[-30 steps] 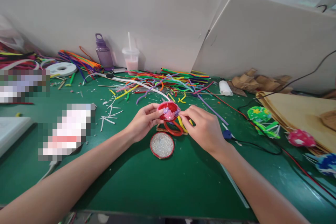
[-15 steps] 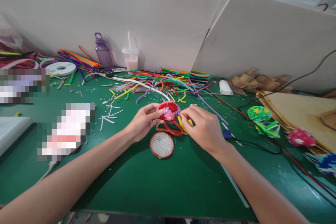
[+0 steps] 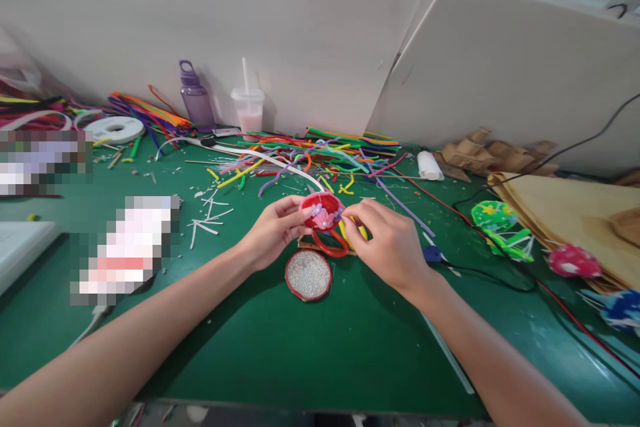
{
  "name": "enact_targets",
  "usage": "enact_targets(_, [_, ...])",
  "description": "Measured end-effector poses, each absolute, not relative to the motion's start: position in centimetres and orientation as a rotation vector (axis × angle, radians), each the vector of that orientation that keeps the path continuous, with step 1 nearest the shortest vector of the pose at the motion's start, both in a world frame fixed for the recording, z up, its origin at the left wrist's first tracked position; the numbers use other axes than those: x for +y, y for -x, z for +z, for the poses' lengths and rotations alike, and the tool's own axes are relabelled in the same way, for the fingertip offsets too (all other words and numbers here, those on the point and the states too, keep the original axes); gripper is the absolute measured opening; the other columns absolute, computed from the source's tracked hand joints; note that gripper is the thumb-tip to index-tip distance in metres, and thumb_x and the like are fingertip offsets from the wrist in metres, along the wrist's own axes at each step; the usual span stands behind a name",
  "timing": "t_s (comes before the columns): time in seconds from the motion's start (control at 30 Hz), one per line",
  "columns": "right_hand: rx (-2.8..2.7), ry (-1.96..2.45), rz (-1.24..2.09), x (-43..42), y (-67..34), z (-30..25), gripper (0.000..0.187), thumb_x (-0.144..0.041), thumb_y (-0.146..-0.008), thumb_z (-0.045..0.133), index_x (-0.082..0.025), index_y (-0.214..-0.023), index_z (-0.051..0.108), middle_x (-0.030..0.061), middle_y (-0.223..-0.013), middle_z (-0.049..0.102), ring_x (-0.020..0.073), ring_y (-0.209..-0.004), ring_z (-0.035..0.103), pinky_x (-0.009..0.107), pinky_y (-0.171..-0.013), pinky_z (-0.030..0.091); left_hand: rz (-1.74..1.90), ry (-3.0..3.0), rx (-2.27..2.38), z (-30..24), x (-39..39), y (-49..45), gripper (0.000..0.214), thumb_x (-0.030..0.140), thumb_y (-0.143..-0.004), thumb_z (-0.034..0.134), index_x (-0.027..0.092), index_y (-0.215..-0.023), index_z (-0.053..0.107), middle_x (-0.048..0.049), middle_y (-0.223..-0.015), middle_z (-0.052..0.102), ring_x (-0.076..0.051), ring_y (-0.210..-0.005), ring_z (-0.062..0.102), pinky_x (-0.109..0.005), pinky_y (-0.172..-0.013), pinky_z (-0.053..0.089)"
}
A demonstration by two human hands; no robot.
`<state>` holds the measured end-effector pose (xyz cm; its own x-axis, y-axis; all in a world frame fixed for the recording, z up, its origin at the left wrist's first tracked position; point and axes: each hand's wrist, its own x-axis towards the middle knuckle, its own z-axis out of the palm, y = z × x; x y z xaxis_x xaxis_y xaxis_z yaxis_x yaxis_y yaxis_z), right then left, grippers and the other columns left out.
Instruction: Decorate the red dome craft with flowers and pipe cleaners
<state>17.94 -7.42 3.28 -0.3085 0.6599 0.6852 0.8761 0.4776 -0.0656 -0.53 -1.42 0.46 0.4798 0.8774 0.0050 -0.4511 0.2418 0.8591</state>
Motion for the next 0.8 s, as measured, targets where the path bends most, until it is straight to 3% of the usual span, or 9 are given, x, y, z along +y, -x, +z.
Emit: enact_targets(0.8, [-2.074,1.234,-0.37,-7.28,-18.29,3.29,0.012,-0.01,-0.084,0.05,-0.016,-0.08,0.06,0.0027,-0.073,0.064,0.0135,-0.066,0.06,0.025,-0.064,0.045,0.953,-0.921,0.545,0.64,-1.45,0.48,0.016,0.017,-0.071,0.073,0.013,-0.083,0.065,-0.0006,-0.077,0.066,-0.006,-0.063,0.061,-0.014,-0.057,0.051])
